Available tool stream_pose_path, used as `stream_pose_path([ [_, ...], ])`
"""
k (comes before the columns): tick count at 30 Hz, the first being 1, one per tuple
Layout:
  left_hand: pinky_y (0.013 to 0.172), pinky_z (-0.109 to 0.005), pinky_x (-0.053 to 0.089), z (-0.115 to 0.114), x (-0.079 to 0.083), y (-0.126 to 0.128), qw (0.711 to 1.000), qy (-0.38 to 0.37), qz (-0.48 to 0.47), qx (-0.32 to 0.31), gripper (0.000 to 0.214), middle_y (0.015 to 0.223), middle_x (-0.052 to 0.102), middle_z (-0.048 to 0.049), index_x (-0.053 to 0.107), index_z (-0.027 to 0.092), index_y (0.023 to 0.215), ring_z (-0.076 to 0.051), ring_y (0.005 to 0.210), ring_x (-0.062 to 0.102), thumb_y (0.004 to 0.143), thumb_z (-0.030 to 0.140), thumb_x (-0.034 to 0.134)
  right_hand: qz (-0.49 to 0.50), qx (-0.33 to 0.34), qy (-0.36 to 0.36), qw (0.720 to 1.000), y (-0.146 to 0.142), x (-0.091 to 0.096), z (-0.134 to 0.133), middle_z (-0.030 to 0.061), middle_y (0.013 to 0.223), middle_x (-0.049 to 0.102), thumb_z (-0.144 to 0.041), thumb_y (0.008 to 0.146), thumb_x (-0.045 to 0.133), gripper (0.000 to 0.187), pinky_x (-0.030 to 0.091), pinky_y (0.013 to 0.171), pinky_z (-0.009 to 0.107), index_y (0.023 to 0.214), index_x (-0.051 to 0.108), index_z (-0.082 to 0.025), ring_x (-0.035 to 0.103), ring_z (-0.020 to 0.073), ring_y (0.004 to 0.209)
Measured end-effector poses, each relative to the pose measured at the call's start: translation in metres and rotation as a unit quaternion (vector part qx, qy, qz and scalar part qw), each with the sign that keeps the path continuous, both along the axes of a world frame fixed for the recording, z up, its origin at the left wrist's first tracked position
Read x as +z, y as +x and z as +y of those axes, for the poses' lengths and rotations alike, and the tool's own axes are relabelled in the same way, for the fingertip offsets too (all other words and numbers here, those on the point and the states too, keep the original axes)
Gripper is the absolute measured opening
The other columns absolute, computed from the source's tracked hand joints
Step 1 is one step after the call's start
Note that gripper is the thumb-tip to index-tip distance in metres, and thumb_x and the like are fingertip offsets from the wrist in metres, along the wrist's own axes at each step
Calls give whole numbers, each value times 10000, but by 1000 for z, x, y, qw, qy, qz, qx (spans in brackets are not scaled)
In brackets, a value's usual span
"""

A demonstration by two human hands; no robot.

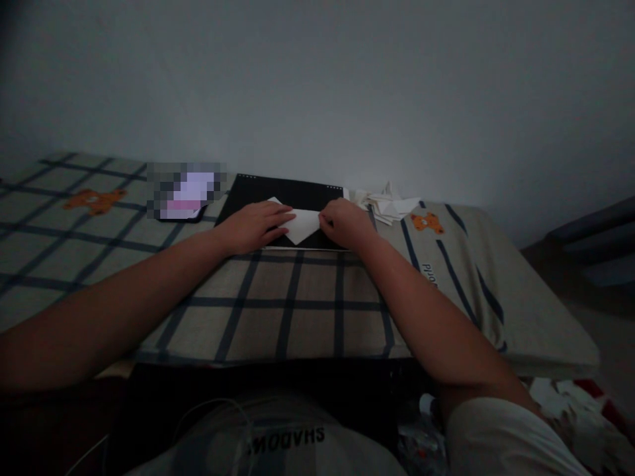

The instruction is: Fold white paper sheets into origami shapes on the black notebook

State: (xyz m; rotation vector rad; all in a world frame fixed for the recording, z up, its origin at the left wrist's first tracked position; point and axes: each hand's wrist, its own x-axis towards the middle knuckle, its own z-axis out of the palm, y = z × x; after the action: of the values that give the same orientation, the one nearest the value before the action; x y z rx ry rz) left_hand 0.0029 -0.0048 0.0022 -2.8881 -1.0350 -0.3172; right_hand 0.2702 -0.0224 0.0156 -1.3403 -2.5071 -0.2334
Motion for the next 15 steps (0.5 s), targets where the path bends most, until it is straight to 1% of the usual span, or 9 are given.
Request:
stream_pose_path([
  [2,1153,-412,392,-2,1,0,1000,1,5,6,516,1526,556,-85,557,206,1473,-257,1375,513,1065,464,376,25,82,-15,996,-1,-6,2,136,1152,749,-292,1015,440,361,511,961,433,1080,774,-170,638,274,1083],
  [3,1147,-413,395,-2,2,0,1000,1,9,9,514,1530,553,-82,551,215,1478,-258,1376,510,1063,467,381,30,110,-23,993,-2,-9,3,130,1204,740,-284,1016,444,357,502,1004,439,1135,762,-173,629,271,1127],
  [5,1139,-414,397,-2,2,0,1000,4,14,9,515,1531,551,-84,543,220,1485,-259,1375,509,1060,469,394,31,132,-34,990,-3,-15,5,130,1298,713,-263,1008,462,362,486,1060,457,1235,729,-172,612,276,1197],
  [7,1134,-412,400,-1,2,0,1000,10,15,2,524,1520,560,-94,544,204,1485,-261,1363,517,1059,472,399,18,122,-44,991,-3,-18,5,132,1351,690,-247,1004,468,381,481,1081,464,1297,698,-166,606,281,1228],
  [9,1130,-408,404,0,2,0,1000,18,17,-4,528,1504,573,-102,551,186,1479,-264,1347,529,1059,470,403,-5,96,-51,994,-4,-18,5,136,1360,686,-254,1012,454,397,489,1071,453,1321,683,-155,610,282,1227],
  [13,1118,-408,417,-1,3,1,999,25,26,0,516,1489,585,-102,563,181,1465,-266,1330,541,1058,461,412,-61,29,-49,996,-3,-9,2,148,1333,698,-299,1025,429,412,503,1039,427,1278,704,-126,620,285,1210],
  [15,1114,-408,421,-2,4,1,999,25,26,1,513,1491,584,-97,559,186,1467,-264,1334,538,1059,459,412,-80,2,-56,995,-2,-4,1,155,1314,707,-307,1023,423,413,512,1016,435,1250,717,-125,637,292,1187],
])
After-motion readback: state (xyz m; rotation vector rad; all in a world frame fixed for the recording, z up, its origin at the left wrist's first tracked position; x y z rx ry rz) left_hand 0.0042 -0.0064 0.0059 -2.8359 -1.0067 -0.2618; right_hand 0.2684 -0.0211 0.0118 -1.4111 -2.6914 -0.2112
